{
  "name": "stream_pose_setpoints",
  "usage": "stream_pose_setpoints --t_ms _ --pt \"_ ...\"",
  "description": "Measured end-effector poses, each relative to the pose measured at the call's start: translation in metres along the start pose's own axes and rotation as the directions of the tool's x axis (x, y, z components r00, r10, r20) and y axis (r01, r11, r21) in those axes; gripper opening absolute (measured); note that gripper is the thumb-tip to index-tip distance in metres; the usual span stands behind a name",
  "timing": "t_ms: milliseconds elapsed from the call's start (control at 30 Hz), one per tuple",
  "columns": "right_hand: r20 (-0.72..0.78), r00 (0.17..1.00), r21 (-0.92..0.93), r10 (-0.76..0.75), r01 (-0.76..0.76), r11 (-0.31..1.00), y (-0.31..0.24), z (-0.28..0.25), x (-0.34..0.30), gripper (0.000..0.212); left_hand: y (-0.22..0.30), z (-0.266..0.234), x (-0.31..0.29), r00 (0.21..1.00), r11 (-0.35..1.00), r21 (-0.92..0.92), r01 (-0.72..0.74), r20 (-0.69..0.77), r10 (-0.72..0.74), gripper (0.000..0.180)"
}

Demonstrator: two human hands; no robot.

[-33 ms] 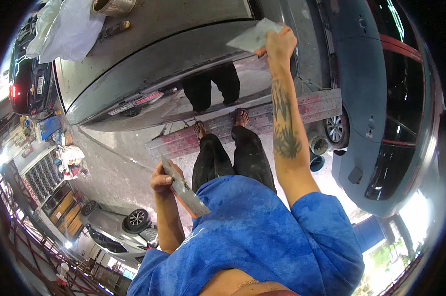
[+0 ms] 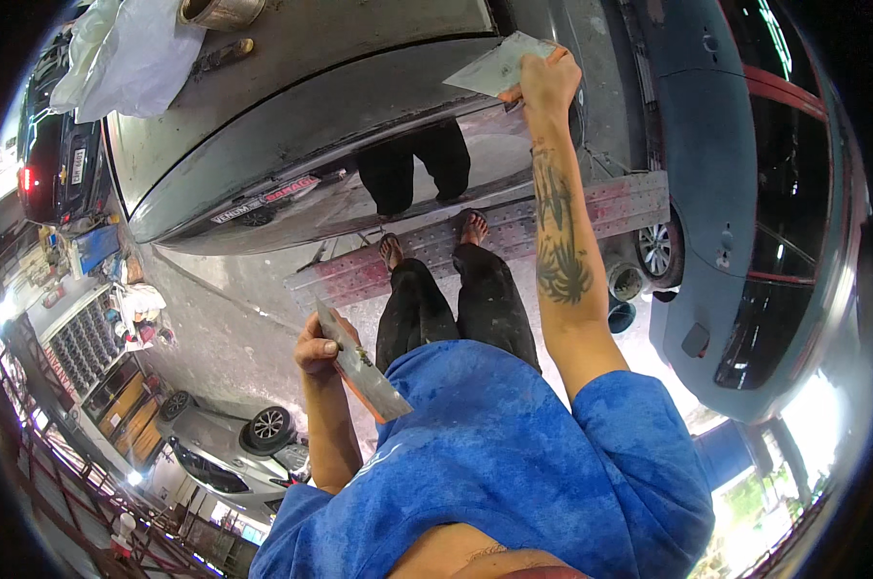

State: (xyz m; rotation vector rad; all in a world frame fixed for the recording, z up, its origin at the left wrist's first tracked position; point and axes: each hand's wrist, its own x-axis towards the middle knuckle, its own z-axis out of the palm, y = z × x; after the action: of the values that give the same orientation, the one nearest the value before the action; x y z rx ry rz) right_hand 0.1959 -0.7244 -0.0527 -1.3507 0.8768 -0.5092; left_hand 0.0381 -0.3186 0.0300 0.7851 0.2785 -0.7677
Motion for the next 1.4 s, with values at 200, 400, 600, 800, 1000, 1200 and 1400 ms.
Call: stream_pose_setpoints --t_ms 200,400,600,800,1000,1200,1400 --pt "0.059 0.961 -0.117 0.272 -0.264 0.957 -0.002 -0.009 0.023 0.019 -0.003 -0.008 0.005 0.999 0.999 -0.017 -0.032 0.027 0.033 0.035" --pt "0.176 0.968 0.181 0.18 -0.212 0.96 -0.035 -0.031 0.0 0.012 -0.006 -0.005 0.022 0.988 0.994 0.089 -0.069 -0.128 0.08 0.029" --pt "0.472 0.868 -0.086 -0.156 0.221 0.971 -0.09 -0.092 -0.095 0.014 0.002 0.032 0.085 0.978 0.983 0.138 0.123 -0.185 -0.096 0.062" --pt "0.798 0.301 0.249 -0.521 0.623 0.741 -0.114 -0.1 -0.148 0.026 0.017 0.077 0.146 0.985 0.962 0.251 0.105 0.107 -0.135 0.046" --pt "0.838 0.34 0.066 -0.427 0.713 0.698 -0.09 -0.135 -0.159 0.037 0.021 0.09 0.145 0.942 0.928 0.357 0.109 0.262 -0.211 0.042" --pt "0.641 0.745 -0.427 -0.187 0.548 0.72 -0.07 -0.138 -0.123 0.02 0.011 0.088 0.133 0.959 0.971 0.229 0.07 0.254 -0.129 0.038" --pt "0.442 0.834 -0.548 -0.33 0.542 0.637 -0.031 -0.095 -0.049 0.019 -0.01 0.072 0.116 0.981 0.973 0.22 0.073 0.159 -0.109 0.034"
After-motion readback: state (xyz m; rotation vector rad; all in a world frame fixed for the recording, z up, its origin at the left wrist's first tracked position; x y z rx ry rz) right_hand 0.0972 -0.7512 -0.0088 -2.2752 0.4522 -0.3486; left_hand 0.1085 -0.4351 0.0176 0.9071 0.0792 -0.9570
